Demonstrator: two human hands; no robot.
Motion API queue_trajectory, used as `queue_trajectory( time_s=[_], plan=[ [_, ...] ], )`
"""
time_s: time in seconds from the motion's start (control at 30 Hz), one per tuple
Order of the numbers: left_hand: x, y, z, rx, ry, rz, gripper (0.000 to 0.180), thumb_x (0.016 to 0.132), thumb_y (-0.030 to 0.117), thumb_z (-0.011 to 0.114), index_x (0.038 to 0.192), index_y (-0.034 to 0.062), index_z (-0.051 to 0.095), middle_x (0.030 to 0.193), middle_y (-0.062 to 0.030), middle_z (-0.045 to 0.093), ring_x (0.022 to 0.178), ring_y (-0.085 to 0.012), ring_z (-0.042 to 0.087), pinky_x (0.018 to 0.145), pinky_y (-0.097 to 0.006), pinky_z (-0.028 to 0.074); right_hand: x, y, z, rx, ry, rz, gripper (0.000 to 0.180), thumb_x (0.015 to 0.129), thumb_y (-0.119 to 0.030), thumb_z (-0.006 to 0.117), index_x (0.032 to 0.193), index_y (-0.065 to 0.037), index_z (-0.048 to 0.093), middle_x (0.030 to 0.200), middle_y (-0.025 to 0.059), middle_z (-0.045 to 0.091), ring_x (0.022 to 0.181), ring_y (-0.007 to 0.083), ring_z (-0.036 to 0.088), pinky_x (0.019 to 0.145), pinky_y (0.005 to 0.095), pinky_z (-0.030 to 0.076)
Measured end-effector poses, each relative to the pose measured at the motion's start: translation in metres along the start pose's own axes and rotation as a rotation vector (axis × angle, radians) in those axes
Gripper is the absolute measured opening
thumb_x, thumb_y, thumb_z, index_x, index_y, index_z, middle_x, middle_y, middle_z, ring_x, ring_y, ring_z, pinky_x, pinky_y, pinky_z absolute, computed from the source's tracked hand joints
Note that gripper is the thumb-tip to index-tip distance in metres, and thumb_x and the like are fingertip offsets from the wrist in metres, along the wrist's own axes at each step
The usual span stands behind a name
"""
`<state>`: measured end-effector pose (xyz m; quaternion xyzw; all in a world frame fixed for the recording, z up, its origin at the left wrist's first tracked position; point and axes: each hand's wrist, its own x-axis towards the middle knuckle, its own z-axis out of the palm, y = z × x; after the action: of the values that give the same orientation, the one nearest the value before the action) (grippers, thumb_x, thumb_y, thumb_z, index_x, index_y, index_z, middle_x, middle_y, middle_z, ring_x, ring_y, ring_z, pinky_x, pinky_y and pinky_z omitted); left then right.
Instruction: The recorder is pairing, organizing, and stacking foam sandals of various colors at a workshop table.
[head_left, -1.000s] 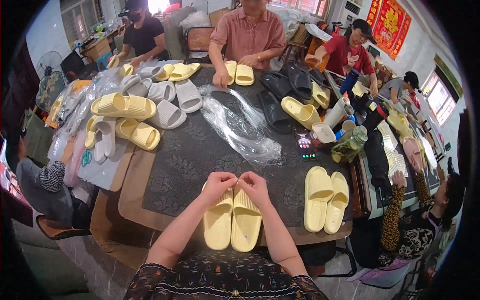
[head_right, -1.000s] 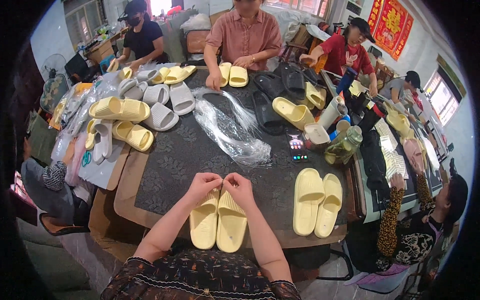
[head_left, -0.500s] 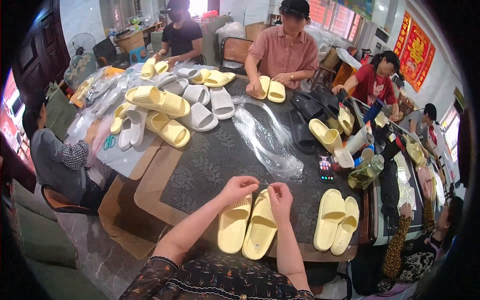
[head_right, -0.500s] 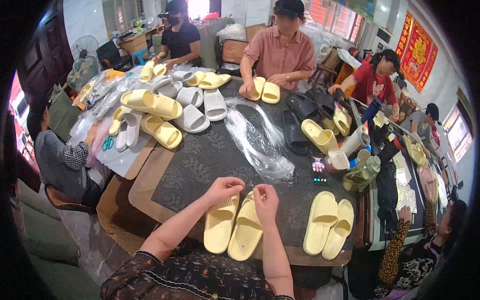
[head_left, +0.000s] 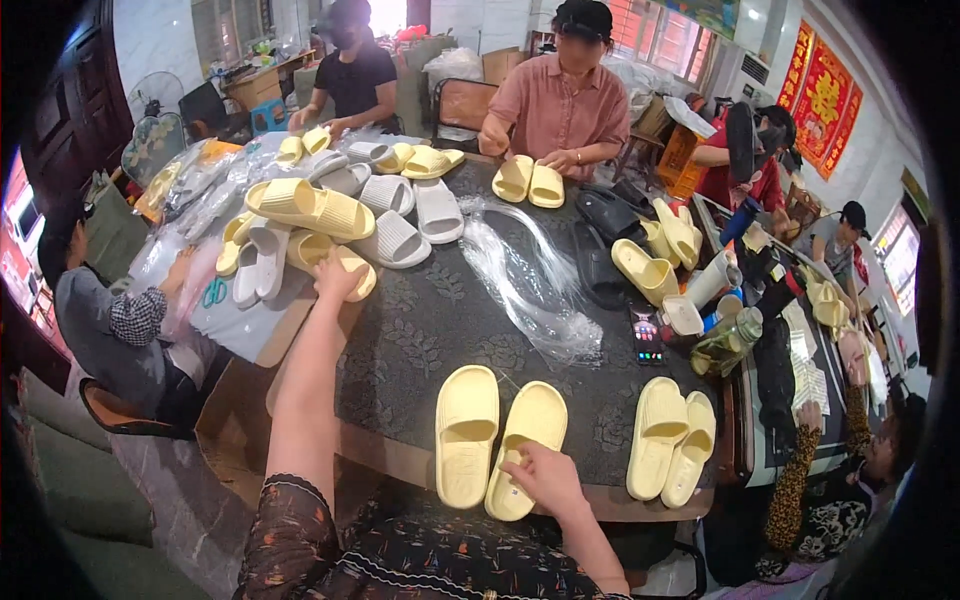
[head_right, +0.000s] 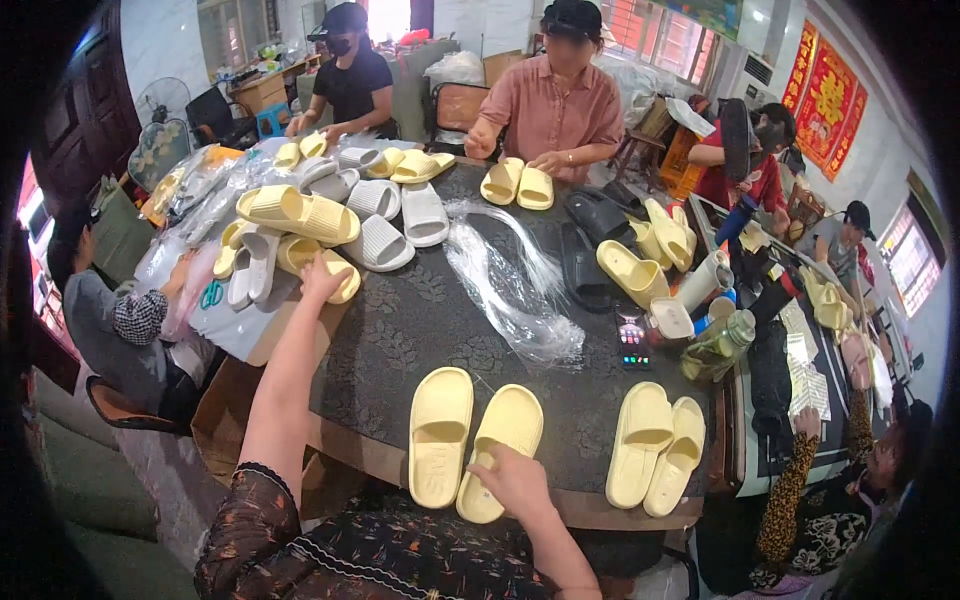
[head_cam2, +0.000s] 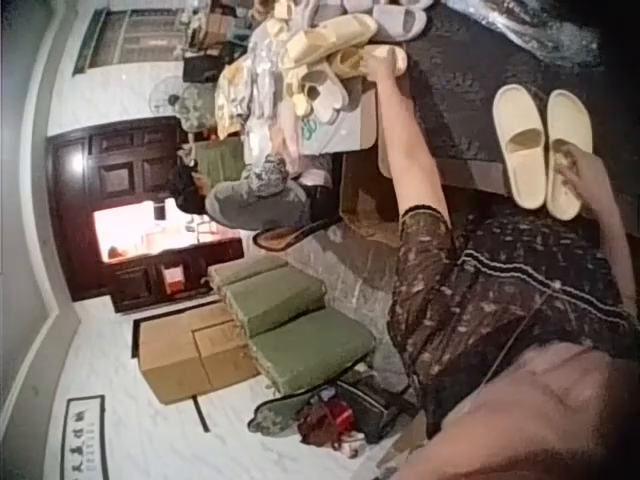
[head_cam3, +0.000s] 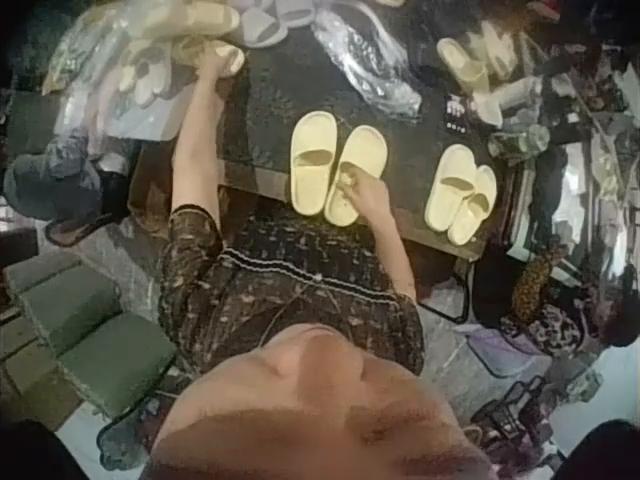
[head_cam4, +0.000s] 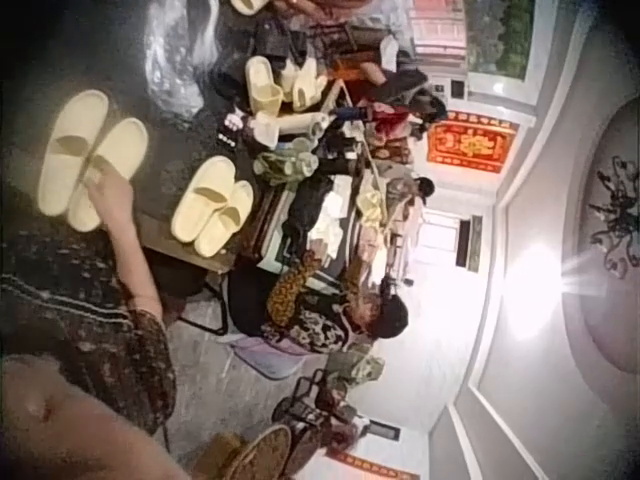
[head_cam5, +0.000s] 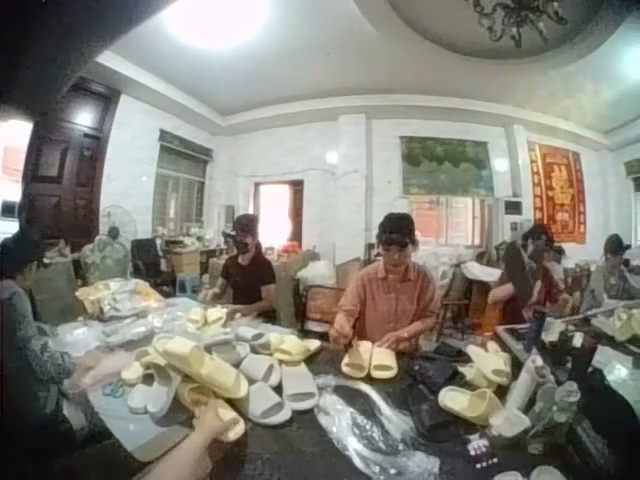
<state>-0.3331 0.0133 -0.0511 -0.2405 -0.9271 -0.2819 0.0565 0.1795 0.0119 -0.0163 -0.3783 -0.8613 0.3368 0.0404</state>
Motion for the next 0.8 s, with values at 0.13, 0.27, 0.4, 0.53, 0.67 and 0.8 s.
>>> queue_trajectory(
  time_s=[0.13, 0.27, 0.4, 0.53, 0.67, 0.8],
  plan=[
    [-0.002, -0.013, -0.004, -0.006, -0.087, -0.018, 0.079, 0.076, 0.054, 0.072, 0.133, 0.0046, 0.051, 0.138, -0.0244, 0.047, 0.130, -0.0437, 0.038, 0.105, -0.053, 0.037, 0.007, -0.013, 0.007, -0.025, 0.113, -0.039, 0.054, 0.083, -0.049, 0.068, 0.108, -0.001, 0.062, 0.083, 0.0141, 0.067, 0.078, 0.0305, 0.067, 0.071, 0.0404, 0.052],
    [-0.050, -0.016, -0.005, -0.022, -0.027, 0.133, 0.056, 0.082, 0.050, 0.068, 0.105, -0.0007, 0.066, 0.106, -0.0239, 0.064, 0.112, -0.0407, 0.052, 0.093, -0.049, 0.044, 0.023, -0.005, 0.032, -0.168, 0.277, -0.059, 0.059, 0.082, -0.057, 0.066, 0.097, 0.000, 0.061, 0.080, 0.0167, 0.067, 0.074, 0.0329, 0.067, 0.065, 0.0420, 0.054],
    [-0.142, 0.027, -0.038, -0.076, -0.100, 0.252, 0.043, 0.087, 0.040, 0.066, 0.084, -0.0023, 0.068, 0.087, -0.0217, 0.065, 0.096, -0.0390, 0.056, 0.085, -0.048, 0.045, 0.033, -0.004, 0.038, -0.246, 0.341, -0.020, 0.061, 0.081, -0.061, 0.065, 0.087, -0.001, 0.062, 0.070, 0.0151, 0.066, 0.062, 0.0315, 0.066, 0.053, 0.0415, 0.052],
    [-0.197, 0.033, -0.054, -0.197, -0.294, 0.425, 0.032, 0.086, 0.031, 0.069, 0.074, 0.0013, 0.066, 0.081, -0.0147, 0.065, 0.089, -0.0356, 0.057, 0.081, -0.043, 0.046, 0.049, -0.004, 0.047, -0.201, 0.257, 0.030, 0.044, 0.084, -0.047, 0.064, 0.082, -0.003, 0.064, 0.074, 0.0161, 0.067, 0.067, 0.0301, 0.067, 0.059, 0.0419, 0.053],
    [-0.225, 0.023, -0.054, -0.424, -0.418, 0.591, 0.027, 0.080, 0.023, 0.073, 0.065, 0.0034, 0.062, 0.074, -0.0095, 0.062, 0.086, -0.0324, 0.056, 0.078, -0.041, 0.047, 0.040, 0.009, 0.035, -0.161, 0.256, 0.052, 0.033, 0.085, -0.036, 0.062, 0.082, -0.004, 0.064, 0.077, 0.0169, 0.066, 0.071, 0.0319, 0.066, 0.067, 0.0443, 0.053],
    [-0.225, 0.032, -0.075, -0.420, -0.408, 1.101, 0.026, 0.072, 0.019, 0.079, 0.062, 0.0062, 0.059, 0.071, -0.0054, 0.059, 0.085, -0.0302, 0.057, 0.078, -0.042, 0.047, 0.015, 0.034, 0.010, -0.131, 0.336, 0.107, 0.031, 0.085, -0.034, 0.063, 0.079, -0.003, 0.063, 0.075, 0.0166, 0.065, 0.070, 0.0334, 0.066, 0.067, 0.0457, 0.052]
  ],
)
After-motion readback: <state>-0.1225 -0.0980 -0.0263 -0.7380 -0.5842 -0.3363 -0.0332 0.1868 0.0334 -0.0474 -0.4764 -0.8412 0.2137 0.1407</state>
